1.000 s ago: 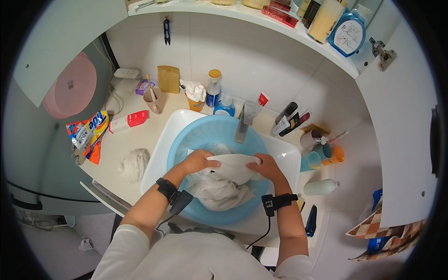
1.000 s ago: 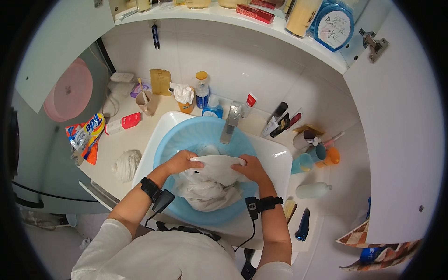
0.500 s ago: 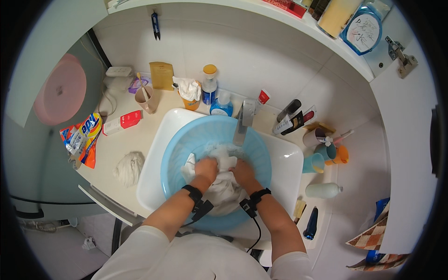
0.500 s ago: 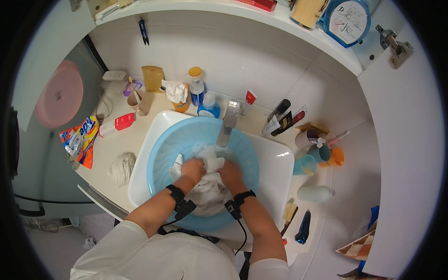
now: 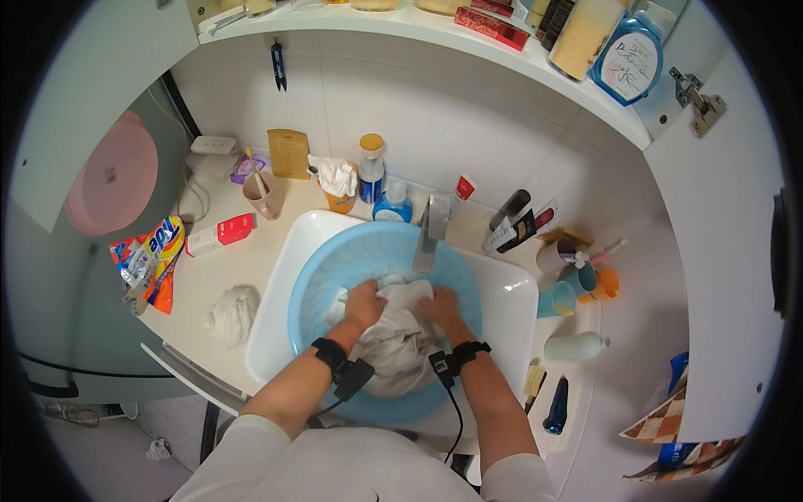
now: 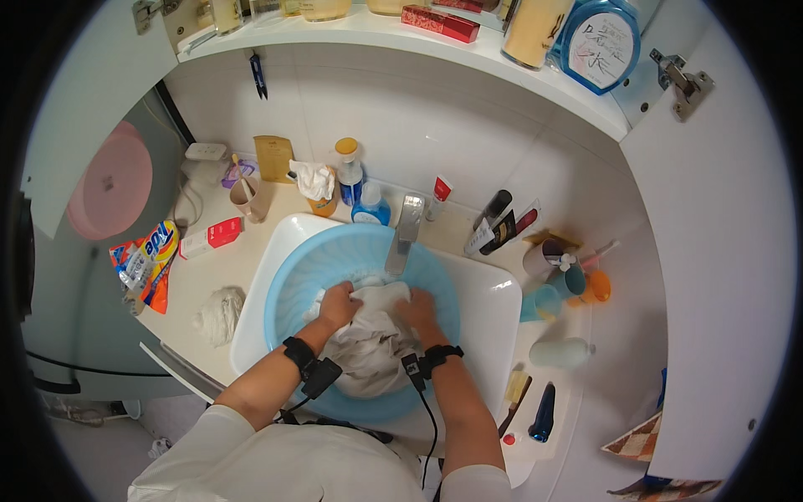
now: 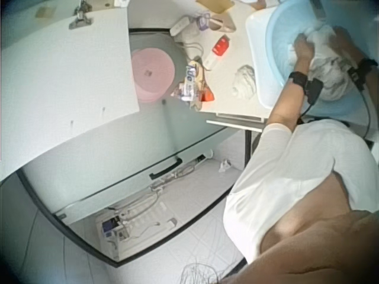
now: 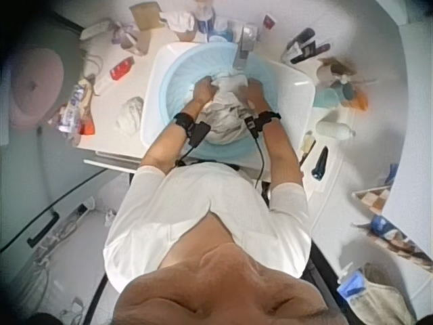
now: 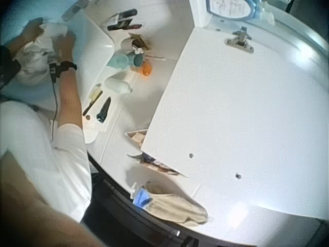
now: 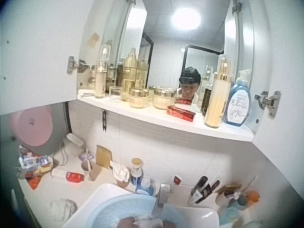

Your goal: The person washes a white cloth by hand in a blue basin, scrubbing it against itself and using a bar of soap. After scrubbing, the person wrings out the cloth by hand.

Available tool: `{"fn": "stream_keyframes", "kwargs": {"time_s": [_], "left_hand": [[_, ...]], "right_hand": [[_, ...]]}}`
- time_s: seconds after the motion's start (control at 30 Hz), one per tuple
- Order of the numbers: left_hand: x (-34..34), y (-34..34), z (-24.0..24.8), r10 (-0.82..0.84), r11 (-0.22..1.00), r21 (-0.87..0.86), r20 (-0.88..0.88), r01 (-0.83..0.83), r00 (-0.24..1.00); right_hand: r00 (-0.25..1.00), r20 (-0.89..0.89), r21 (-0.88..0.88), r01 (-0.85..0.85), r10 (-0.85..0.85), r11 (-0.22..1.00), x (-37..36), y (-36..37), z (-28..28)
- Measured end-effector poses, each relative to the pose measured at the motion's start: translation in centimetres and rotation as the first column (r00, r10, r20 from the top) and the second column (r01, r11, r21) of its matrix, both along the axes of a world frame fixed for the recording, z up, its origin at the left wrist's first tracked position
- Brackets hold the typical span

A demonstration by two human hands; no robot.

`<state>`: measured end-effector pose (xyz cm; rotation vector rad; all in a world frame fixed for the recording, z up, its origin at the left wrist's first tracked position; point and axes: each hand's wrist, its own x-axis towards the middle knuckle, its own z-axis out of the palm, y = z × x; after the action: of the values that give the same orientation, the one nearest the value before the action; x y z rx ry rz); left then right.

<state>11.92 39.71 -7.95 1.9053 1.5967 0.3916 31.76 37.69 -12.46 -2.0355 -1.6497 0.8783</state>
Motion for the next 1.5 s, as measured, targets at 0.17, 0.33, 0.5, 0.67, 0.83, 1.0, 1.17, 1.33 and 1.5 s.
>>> {"fn": "stream_keyframes", "kwargs": {"time_s": [0.17, 0.33, 0.5, 0.67, 0.83, 1.0, 1.17, 1.33, 1.5], "left_hand": [[0.0, -1.4, 1.2, 0.107, 0.991, 0.03, 0.439, -0.134, 0.892], [1.7, -2.5, 1.8, 0.375, 0.926, -0.306, 0.695, -0.22, 0.613], [3.7, -5.1, 3.1, 0.466, 0.874, -0.486, 0.823, -0.022, 0.323], [2.2, -4.1, 3.2, 0.703, 0.662, -0.745, 0.657, 0.089, 0.273], [3.2, -5.1, 2.2, 0.549, 0.818, -0.541, 0.638, -0.193, 0.54], [2.1, -4.2, 2.2, 0.728, 0.655, -0.751, 0.656, 0.081, 0.198], [1.3, -4.4, 2.2, 0.543, 0.795, -0.603, 0.758, 0.069, 0.362], [1.5, -5.0, 2.7, 0.577, 0.786, -0.618, 0.708, -0.04, 0.407], [1.9, -4.8, 2.8, 0.614, 0.745, -0.667, 0.685, -0.002, 0.393]], "right_hand": [[0.965, -0.194, 0.158, 0.211, -0.179, 0.965, -1.3, -2.5, 3.9], [0.967, -0.217, 0.311, 0.201, -0.136, 0.929, -6.8, -5.8, 8.9], [0.945, -0.288, 0.391, 0.261, -0.153, 0.883, -8.4, -4.8, 9.4], [0.994, -0.11, 0.496, 0.062, -0.009, 0.866, -9.8, -6.2, 8.4], [0.987, -0.13, 0.418, 0.143, -0.097, 0.897, -9.0, -4.8, 7.8], [0.985, -0.173, 0.453, 0.09, -0.011, 0.887, -9.9, -5.8, 9.4], [0.981, -0.175, 0.381, 0.143, -0.081, 0.913, -10.8, -5.2, 10.8], [0.991, 0.118, 0.503, 0.001, -0.07, 0.864, -8.8, -3.7, 7.0], [0.995, -0.098, 0.516, 0.076, -0.03, 0.853, -10.9, -6.1, 9.4]]}}
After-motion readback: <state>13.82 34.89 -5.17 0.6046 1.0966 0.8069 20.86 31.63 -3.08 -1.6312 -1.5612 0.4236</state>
